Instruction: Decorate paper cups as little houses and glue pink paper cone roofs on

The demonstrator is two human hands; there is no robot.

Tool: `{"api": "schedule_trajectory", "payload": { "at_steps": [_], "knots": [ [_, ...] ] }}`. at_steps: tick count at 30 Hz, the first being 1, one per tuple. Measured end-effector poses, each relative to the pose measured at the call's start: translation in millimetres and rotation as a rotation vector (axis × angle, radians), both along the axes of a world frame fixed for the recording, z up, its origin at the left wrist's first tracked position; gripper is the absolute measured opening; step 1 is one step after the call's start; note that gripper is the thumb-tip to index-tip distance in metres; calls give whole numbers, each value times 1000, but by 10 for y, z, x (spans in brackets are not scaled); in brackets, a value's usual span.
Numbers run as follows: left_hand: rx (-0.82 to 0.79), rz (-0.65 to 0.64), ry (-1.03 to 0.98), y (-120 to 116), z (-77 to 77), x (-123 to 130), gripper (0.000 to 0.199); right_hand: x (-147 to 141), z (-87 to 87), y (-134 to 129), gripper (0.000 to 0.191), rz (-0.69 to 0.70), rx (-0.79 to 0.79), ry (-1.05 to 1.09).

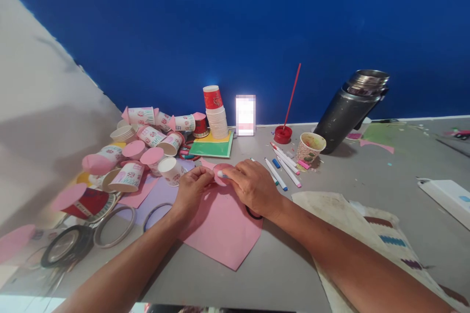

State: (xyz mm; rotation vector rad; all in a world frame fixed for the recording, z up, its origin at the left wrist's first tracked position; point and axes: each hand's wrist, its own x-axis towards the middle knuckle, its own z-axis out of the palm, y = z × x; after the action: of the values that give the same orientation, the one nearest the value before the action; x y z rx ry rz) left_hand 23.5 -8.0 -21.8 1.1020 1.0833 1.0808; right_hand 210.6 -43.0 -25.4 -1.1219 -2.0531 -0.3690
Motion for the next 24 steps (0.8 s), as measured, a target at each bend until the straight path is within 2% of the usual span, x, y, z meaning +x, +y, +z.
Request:
{"api": "schedule_trajectory", "payload": {
  "at_steps": [8, 13, 24],
  "knots": [
    [-110, -173, -176, -41, 61, 41, 30, -11, -32, 4, 20, -82, 12, -108],
    [-153, -154, -202, -120, 68, 73, 29, -24, -24, -25, 27, -151, 1, -123],
    [-100, -132, -149, -128, 76, 62, 31, -63, 2, -54, 24, -209, -297, 76]
  ]
}}
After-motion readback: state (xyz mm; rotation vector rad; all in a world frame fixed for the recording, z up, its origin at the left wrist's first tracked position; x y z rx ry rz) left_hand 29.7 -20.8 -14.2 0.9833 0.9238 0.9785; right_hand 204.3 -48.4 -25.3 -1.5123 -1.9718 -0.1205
